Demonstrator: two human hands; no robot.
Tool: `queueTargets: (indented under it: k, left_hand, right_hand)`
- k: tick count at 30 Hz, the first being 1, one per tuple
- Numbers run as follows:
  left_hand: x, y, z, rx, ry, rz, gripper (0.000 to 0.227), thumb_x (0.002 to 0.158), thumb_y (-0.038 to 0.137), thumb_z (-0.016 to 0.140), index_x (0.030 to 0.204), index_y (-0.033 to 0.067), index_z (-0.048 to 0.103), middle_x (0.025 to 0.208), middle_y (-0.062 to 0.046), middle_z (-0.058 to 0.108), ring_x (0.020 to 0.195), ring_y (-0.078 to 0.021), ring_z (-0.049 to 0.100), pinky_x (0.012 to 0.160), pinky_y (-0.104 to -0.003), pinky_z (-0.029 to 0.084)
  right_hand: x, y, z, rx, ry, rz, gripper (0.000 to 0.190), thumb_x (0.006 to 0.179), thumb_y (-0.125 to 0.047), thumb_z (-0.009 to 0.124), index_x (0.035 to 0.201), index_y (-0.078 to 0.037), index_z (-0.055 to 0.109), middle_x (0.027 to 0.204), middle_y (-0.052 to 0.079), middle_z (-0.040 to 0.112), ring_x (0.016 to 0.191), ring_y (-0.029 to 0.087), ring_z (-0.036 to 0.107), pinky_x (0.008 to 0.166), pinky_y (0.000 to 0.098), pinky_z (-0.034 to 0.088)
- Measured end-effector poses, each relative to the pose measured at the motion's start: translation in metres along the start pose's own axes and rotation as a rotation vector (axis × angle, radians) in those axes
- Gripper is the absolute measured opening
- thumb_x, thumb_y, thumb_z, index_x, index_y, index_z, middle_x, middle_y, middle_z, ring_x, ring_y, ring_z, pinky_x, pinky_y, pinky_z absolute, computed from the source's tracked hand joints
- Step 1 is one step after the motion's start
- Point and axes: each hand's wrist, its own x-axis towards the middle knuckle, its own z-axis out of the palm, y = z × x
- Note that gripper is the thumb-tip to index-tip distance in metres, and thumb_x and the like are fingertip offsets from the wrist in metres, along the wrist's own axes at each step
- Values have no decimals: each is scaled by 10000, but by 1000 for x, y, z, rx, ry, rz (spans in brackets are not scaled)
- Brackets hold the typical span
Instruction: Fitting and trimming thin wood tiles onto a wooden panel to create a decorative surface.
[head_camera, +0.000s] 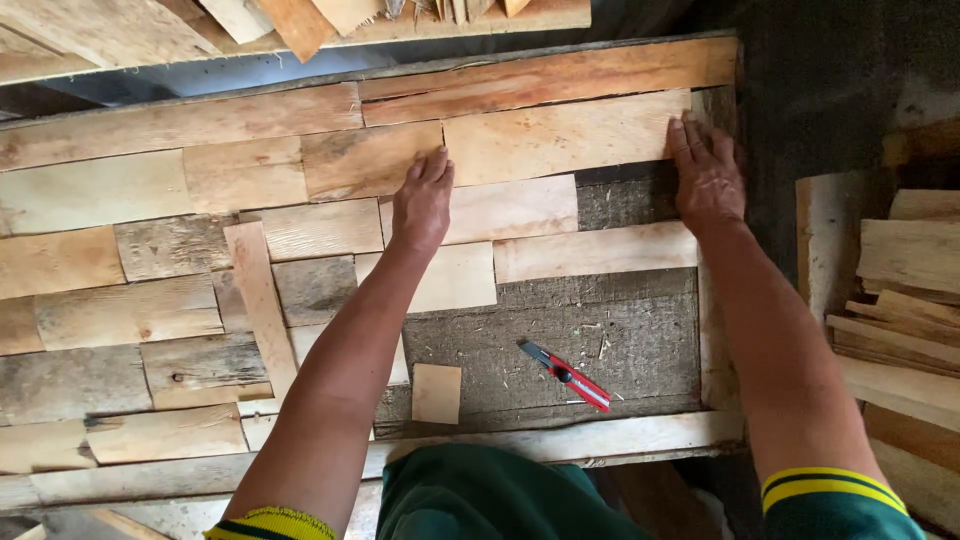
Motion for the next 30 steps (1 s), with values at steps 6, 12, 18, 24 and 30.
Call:
queueTargets:
  k: [6,12,18,24,30]
  left_hand:
    - [3,4,-2,103,-22,40,423,857,-5,628,1277,1,675,1523,-115,525,1279,-396,567,977,-408,587]
    - [16,17,-22,120,-250,-61,394,885,-29,612,1275,24,623,1618,-74,426,1254,-331,525,808,-369,629]
    - [24,23,-27,128,-330,-129,466,853,-91,555,1300,38,575,1631,-64,348,1311,-348,465,789,-350,636]
    - [20,15,-36,25,-237,-98,395,934,-68,558,1300,67,623,1561,-47,513,1212,-340,568,871,-426,603]
    - [19,-7,-36,-224,-11,-10,404,868,-74,593,1189,105,760,1389,-34,670,1089,-251,625,961,-342,559]
  right_hand:
    - [11,-10,-16,-85,-214,79,732,973,-80,510,1672,-167,310,1730,37,327,1406,396,390,1049,435,432]
    - [10,-6,-11,-98,-185,88,734,968,-131,557,1671,-165,350,1725,1,324,1388,365,426,1119,429,446]
    - [19,-27,-29,-132,-265,150,818,864,-104,605,1638,-135,341,1691,34,319,1327,397,414,1052,470,450]
    - [12,-10,-1,-54,-153,145,662,1007,-227,620,1630,-154,409,1684,62,374,1336,413,428,1055,484,444]
    - [17,-14,-15,-19,-73,93,617,1009,-316,650,1591,-161,518,1623,117,459,1267,435,494,1074,484,433]
